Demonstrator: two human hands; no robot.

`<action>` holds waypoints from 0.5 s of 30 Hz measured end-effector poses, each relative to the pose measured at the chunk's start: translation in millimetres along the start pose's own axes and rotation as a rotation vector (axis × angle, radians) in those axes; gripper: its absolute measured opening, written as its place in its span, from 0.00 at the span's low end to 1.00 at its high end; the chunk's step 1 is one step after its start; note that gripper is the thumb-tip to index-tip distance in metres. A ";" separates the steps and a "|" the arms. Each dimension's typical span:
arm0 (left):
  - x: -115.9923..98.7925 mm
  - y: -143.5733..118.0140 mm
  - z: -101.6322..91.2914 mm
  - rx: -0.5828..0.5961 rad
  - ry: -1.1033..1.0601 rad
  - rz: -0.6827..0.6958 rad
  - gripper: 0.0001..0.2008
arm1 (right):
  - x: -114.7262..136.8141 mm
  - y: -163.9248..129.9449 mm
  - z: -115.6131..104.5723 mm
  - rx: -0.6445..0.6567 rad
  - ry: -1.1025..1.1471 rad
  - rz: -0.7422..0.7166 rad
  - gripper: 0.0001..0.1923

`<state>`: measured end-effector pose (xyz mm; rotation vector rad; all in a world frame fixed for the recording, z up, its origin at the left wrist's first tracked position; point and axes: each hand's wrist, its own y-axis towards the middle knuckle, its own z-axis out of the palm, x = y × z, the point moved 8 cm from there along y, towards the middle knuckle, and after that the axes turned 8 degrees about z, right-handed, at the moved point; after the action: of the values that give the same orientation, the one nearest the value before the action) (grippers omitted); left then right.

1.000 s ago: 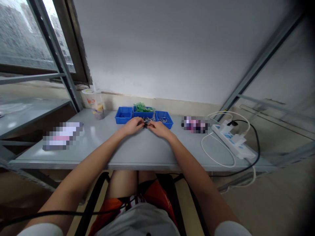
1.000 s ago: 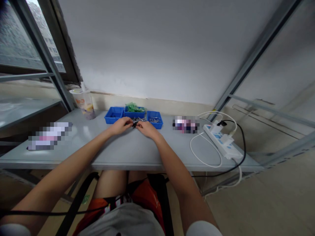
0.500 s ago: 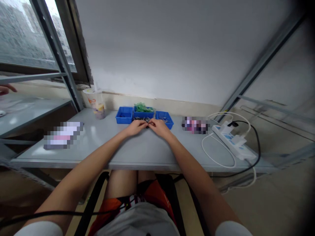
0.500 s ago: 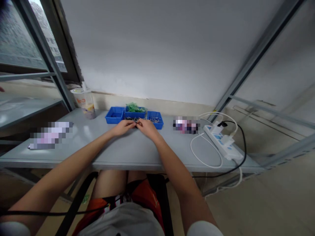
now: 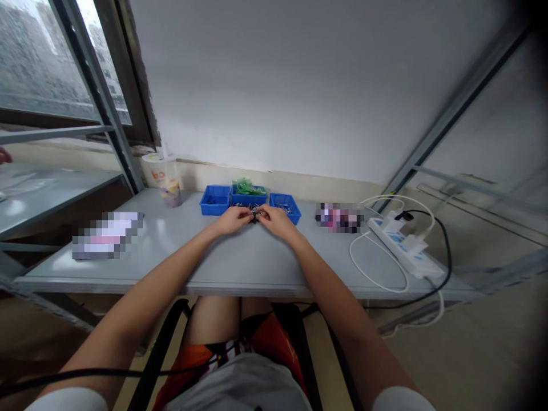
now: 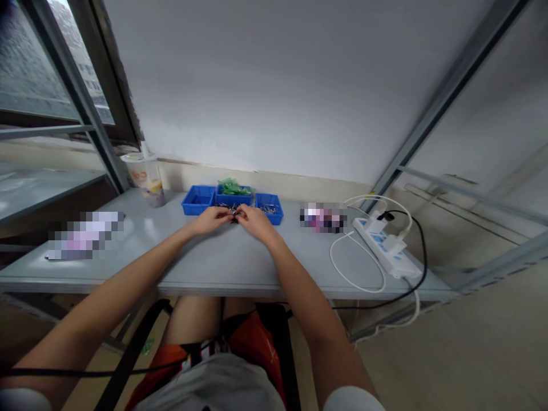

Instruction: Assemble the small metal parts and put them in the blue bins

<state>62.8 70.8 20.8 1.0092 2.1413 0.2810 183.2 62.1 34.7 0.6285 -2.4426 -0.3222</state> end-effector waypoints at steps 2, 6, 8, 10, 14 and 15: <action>-1.1 0.0 -0.1 0.001 -0.012 0.016 0.15 | -1.7 0.2 -1.3 0.006 0.006 0.009 0.10; -2.0 0.3 1.0 0.007 -0.021 0.036 0.15 | 2.0 -1.7 -0.9 0.042 -0.007 -0.034 0.08; -2.7 0.4 -0.3 -0.001 -0.009 0.032 0.15 | 2.5 -2.1 -1.6 0.036 -0.011 -0.038 0.07; -4.1 0.5 -3.4 -0.024 -0.006 0.024 0.16 | 2.0 -1.8 -1.6 0.034 -0.009 -0.033 0.07; -5.6 0.2 -7.7 -0.050 -0.025 0.010 0.15 | 1.1 -1.0 -0.6 0.041 -0.008 -0.019 0.07; -5.1 0.1 -7.9 -0.051 -0.022 0.008 0.14 | 1.4 -1.0 -0.7 0.041 -0.009 -0.018 0.07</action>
<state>59.5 68.0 29.0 0.9874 2.1009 0.3250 183.0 60.4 35.6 0.6684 -2.4588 -0.2839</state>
